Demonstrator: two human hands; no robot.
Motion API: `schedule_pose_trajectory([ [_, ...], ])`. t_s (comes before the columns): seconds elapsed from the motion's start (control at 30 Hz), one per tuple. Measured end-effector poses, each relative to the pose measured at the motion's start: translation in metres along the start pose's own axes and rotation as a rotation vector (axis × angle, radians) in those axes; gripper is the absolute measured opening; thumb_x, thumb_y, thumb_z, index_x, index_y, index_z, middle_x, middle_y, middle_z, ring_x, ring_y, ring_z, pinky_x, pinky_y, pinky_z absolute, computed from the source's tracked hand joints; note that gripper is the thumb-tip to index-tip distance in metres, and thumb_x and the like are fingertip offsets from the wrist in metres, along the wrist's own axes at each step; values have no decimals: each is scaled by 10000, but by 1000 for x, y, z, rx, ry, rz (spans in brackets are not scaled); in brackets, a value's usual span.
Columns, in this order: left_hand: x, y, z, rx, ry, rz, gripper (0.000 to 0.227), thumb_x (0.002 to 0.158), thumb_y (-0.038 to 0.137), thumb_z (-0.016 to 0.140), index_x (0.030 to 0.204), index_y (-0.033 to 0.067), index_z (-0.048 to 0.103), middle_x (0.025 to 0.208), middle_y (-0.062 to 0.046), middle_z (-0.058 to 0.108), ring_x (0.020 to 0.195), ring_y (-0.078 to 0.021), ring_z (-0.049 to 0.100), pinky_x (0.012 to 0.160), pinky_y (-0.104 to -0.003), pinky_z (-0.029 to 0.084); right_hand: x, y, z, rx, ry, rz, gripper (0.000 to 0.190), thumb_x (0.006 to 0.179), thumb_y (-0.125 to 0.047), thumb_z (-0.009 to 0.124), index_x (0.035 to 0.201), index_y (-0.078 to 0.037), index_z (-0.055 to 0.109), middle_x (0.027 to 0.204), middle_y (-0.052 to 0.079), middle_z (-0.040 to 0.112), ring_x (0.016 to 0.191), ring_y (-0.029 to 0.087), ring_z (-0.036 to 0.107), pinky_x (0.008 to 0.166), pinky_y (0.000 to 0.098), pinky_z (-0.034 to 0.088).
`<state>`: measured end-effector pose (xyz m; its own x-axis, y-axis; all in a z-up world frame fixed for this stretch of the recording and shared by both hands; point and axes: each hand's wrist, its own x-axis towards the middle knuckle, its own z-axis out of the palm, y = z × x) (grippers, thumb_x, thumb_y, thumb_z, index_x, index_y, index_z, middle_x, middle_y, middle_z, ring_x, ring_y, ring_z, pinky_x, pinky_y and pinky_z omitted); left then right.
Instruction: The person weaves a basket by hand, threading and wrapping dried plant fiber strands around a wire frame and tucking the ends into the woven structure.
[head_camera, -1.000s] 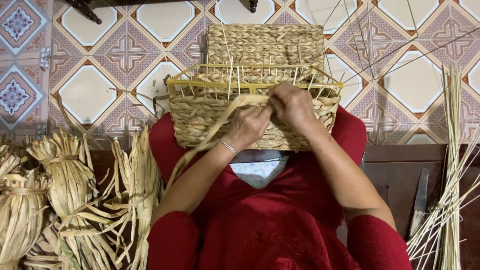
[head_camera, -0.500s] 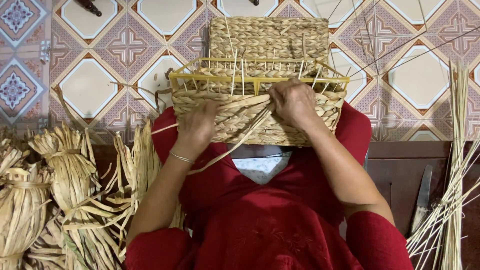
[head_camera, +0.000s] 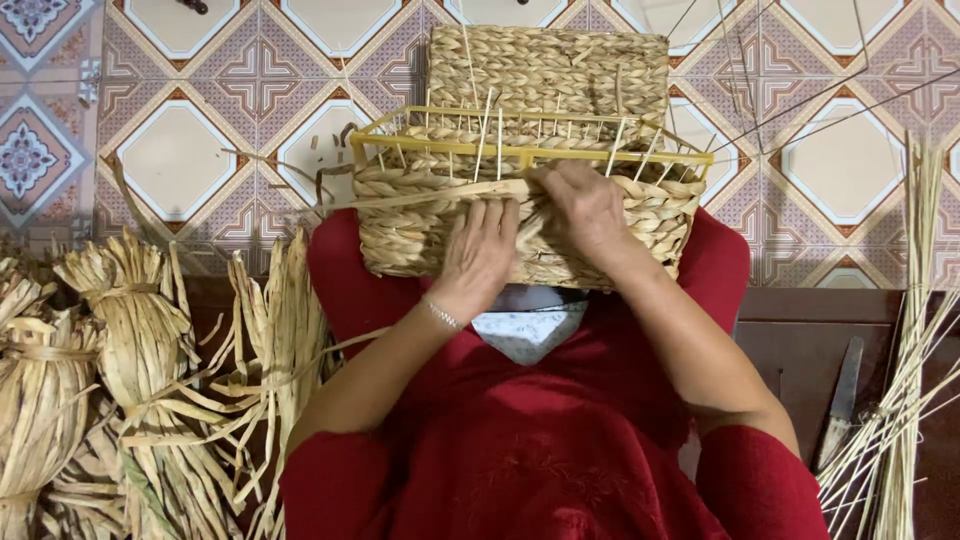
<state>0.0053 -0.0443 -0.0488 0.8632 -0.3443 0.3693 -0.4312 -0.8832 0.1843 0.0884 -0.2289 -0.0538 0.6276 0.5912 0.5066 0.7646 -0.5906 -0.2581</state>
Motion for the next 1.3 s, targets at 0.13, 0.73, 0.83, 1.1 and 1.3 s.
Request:
schedule_pose_trajectory([
  [0.13, 2, -25, 31, -24, -267, -78, 272, 899, -100, 620, 1160, -26, 607, 952, -136, 610, 858, -221, 599, 686, -343, 546, 0, 0, -36, 205, -85, -52, 325, 851, -157, 789, 1150, -53, 716, 1057, 119, 724, 925, 245, 683, 785, 399, 611],
  [0.73, 41, -30, 14, -209, 55, 73, 229, 904, -49, 614, 1126, -61, 669, 1122, -201, 681, 1000, -291, 654, 820, -377, 586, -1, 5, 6, 250, 69, 274, 102, 983, -166, 737, 1034, -83, 709, 835, 93, 729, 655, 179, 693, 552, 327, 585],
  [0.83, 62, -34, 12, -392, -393, -256, 256, 983, -46, 494, 1203, -37, 625, 982, -202, 697, 821, -308, 709, 685, -412, 605, -1, 5, 10, 455, 126, 373, 292, 970, -128, 725, 1229, -36, 625, 933, 94, 747, 742, 175, 748, 612, 284, 638],
  [1.1, 83, -37, 36, -174, -494, -119, 125, 872, -104, 599, 920, -75, 710, 852, -243, 691, 732, -295, 701, 615, -382, 585, -9, 6, 35, 52, 283, 244, 150, 987, -130, 771, 1021, -72, 636, 745, 59, 680, 592, 153, 643, 478, 288, 527],
  [1.3, 101, -48, 32, -308, -787, -415, 138, 906, -83, 564, 890, -65, 700, 821, -196, 680, 722, -270, 710, 590, -364, 608, -19, -10, 40, -212, 59, 211, 193, 967, -54, 681, 1157, -19, 672, 978, 180, 724, 409, 139, 531, 307, 314, 393],
])
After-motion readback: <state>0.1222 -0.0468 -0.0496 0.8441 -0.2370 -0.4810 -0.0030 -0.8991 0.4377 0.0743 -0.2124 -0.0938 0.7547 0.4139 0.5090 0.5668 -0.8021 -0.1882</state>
